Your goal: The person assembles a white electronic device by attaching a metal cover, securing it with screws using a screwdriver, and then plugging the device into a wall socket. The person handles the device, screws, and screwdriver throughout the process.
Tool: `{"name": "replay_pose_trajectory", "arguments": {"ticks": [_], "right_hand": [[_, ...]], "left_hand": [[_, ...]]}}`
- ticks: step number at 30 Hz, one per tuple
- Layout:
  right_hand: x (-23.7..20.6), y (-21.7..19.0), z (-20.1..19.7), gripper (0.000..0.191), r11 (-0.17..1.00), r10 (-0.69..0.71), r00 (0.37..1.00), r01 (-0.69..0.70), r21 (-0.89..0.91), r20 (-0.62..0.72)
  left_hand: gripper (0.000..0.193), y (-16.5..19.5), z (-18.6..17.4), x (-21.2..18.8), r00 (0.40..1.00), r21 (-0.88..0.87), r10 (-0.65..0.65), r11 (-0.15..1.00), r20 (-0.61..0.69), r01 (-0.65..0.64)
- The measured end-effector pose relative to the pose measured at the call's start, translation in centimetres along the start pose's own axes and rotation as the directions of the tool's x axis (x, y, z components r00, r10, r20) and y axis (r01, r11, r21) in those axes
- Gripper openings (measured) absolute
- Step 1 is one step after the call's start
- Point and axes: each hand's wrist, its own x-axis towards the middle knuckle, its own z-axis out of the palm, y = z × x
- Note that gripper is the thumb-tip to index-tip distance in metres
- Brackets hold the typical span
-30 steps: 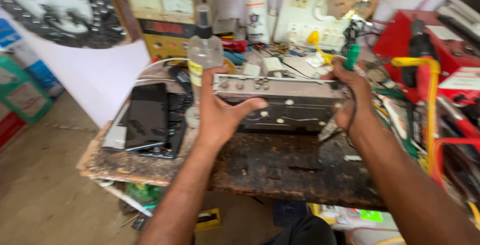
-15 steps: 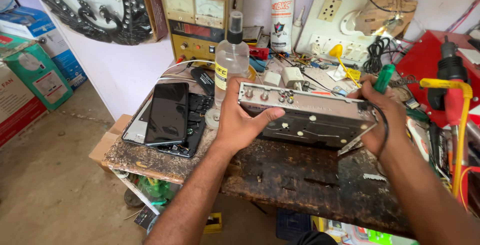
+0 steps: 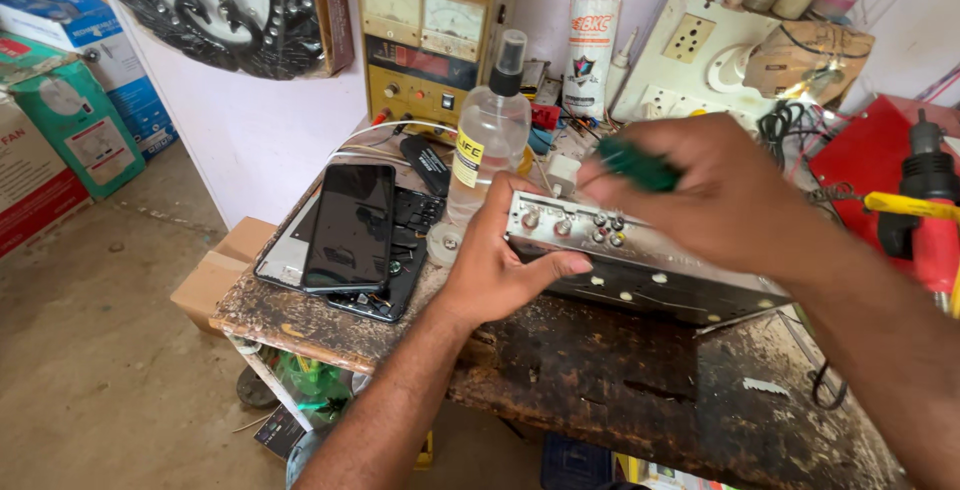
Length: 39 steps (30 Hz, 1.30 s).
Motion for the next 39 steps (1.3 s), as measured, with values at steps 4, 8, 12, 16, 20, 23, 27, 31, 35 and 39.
{"name": "replay_pose_trajectory", "arguments": {"ticks": [4,8,12,16,20,23,27,31,35,39], "right_hand": [[2.7,-2.0,2.1,0.014,0.995,0.081,0.978,-0.091,0.044,0.194],[4.2,-2.8,2.3,0.016,0.993,0.115,0.959,-0.119,0.000,0.258],[5.6,-2.9,2.6,0.014,0.954,0.255,0.906,-0.292,0.063,0.338],[5.9,-2.6,3.3,0.016,0.880,0.397,0.850,-0.459,0.119,0.345],[5.0,-2.2,4.2,0.015,0.936,0.268,0.941,-0.305,0.175,0.204],[4.6,-2.0,4.7,0.015,0.917,0.320,0.937,-0.343,0.204,0.138],[5.0,-1.7,4.9,0.015,0.923,0.338,0.935,-0.351,0.158,0.106],[5.5,-1.6,4.9,0.017,0.924,0.319,0.942,-0.334,0.187,0.109],[5.4,-1.6,4.7,0.018,0.905,0.364,0.922,-0.384,0.184,0.133],[5.4,-1.9,4.3,0.019,0.920,0.364,0.921,-0.378,0.099,0.139]], "left_hand": [[0.072,0.7,0.4,0.0,1.000,-0.114,0.019,0.993,0.024,-0.016],[0.082,1.1,0.6,0.4,0.995,-0.269,-0.052,0.961,0.082,0.072],[0.089,1.2,0.5,0.8,0.998,-0.152,-0.011,0.988,0.054,0.019],[0.090,1.0,0.4,1.2,0.999,-0.028,0.023,0.999,0.034,-0.022],[0.085,0.5,0.5,1.3,1.000,-0.031,0.012,0.999,0.007,-0.012],[0.079,0.1,0.3,1.5,0.999,0.080,0.043,0.996,-0.007,-0.042],[0.079,-0.3,0.2,1.7,0.995,0.028,0.097,0.995,-0.013,-0.096],[0.079,-0.4,0.3,1.7,0.996,0.018,0.091,0.996,-0.018,-0.090],[0.069,-0.4,0.4,1.6,0.998,-0.018,0.059,0.998,-0.008,-0.059],[0.072,-0.1,0.4,1.6,0.998,-0.041,0.058,0.997,-0.002,-0.058]]}}
